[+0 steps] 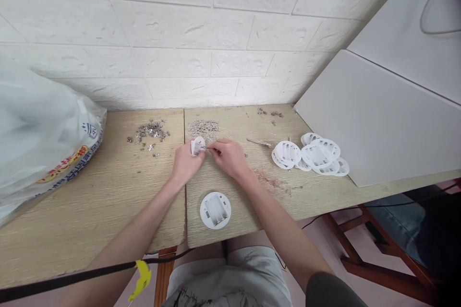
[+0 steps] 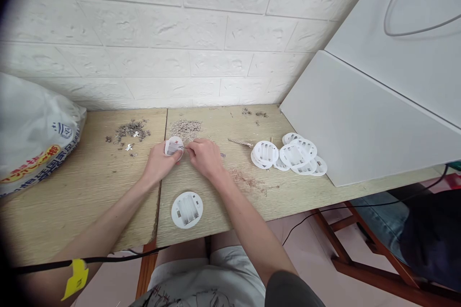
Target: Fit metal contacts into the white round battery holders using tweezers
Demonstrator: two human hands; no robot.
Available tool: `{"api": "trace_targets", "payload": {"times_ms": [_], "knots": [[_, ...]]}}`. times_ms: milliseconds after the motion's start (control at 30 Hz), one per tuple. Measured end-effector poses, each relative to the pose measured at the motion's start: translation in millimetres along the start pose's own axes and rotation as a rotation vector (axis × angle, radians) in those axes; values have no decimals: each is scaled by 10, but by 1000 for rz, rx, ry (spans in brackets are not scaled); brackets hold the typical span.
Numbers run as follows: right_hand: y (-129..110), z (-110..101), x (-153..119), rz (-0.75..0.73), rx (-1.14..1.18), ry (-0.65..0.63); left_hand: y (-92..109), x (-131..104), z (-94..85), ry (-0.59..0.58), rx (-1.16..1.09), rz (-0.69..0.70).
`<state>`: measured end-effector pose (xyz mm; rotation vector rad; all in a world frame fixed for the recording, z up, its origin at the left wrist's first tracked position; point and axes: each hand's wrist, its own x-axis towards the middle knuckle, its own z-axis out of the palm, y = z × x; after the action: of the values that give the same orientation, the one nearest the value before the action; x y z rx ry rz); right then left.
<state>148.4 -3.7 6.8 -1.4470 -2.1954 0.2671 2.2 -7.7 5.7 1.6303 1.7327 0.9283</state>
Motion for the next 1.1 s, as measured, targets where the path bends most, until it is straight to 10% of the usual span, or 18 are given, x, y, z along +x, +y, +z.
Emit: {"api": "trace_targets", "payload": {"times_ms": [1100], "knots": [[-18, -30, -1, -1, 9, -16, -23, 3, 11, 1, -3, 25]]}}
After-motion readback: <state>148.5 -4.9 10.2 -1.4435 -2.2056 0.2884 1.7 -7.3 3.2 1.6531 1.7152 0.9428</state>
